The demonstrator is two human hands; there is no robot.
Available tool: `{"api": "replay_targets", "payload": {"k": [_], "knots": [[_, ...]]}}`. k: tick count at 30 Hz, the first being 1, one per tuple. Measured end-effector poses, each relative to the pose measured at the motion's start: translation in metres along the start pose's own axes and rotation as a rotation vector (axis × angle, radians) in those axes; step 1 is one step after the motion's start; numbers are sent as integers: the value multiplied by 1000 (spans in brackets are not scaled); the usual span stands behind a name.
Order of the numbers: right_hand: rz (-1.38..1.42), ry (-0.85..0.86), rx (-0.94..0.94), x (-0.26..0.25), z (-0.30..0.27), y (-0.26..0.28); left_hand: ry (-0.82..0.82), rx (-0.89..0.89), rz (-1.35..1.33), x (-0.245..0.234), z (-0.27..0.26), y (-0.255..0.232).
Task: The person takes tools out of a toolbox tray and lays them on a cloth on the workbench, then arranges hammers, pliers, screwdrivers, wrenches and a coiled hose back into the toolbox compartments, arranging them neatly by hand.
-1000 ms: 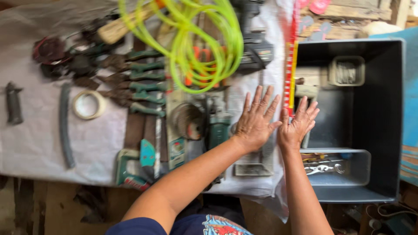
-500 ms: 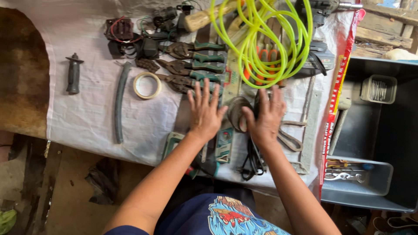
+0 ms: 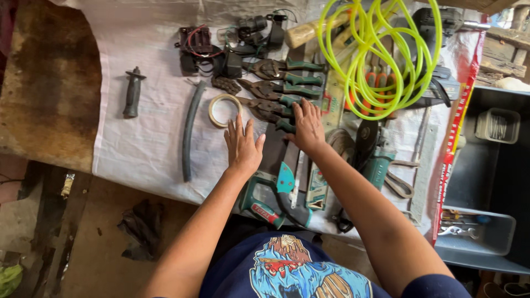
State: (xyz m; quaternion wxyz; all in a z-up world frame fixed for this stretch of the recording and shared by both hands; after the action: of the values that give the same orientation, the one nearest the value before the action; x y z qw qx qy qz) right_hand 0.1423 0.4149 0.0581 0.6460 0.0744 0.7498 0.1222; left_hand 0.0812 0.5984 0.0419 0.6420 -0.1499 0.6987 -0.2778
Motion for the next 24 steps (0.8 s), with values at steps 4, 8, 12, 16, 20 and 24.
{"api": "replay_targets", "payload": {"k": [4, 8, 12, 16, 20, 24], "knots": [[-65, 37, 54, 17, 14, -2, -14, 5, -62, -4, -12, 14], [-188, 46, 90, 20, 25, -2, -49, 26, -109, -2, -19, 18], [-287, 211, 148, 21, 40, -1, -22, -1, -226, 21, -14, 20], [-326, 248, 151, 18, 47, 9, 85, -67, -285, 59, -4, 20], [-342, 290, 217, 21, 39, 14, 141, -232, -434, 85, 7, 20], [-277, 218, 305, 28, 23, 18, 236, -586, -667, 103, -4, 27]]}}
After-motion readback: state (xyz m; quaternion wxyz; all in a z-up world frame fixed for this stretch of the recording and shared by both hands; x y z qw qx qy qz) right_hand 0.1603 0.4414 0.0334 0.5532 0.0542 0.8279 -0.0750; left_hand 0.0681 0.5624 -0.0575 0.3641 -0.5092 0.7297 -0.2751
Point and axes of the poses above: each hand's wrist, its own z-axis towards the middle knuckle, its own x-axis out of the palm, y = z × x, the point moved 8 cm from there along z, towards the middle knuckle, and after that the axes turned 13 degrees about x, right-handed, at the moved point
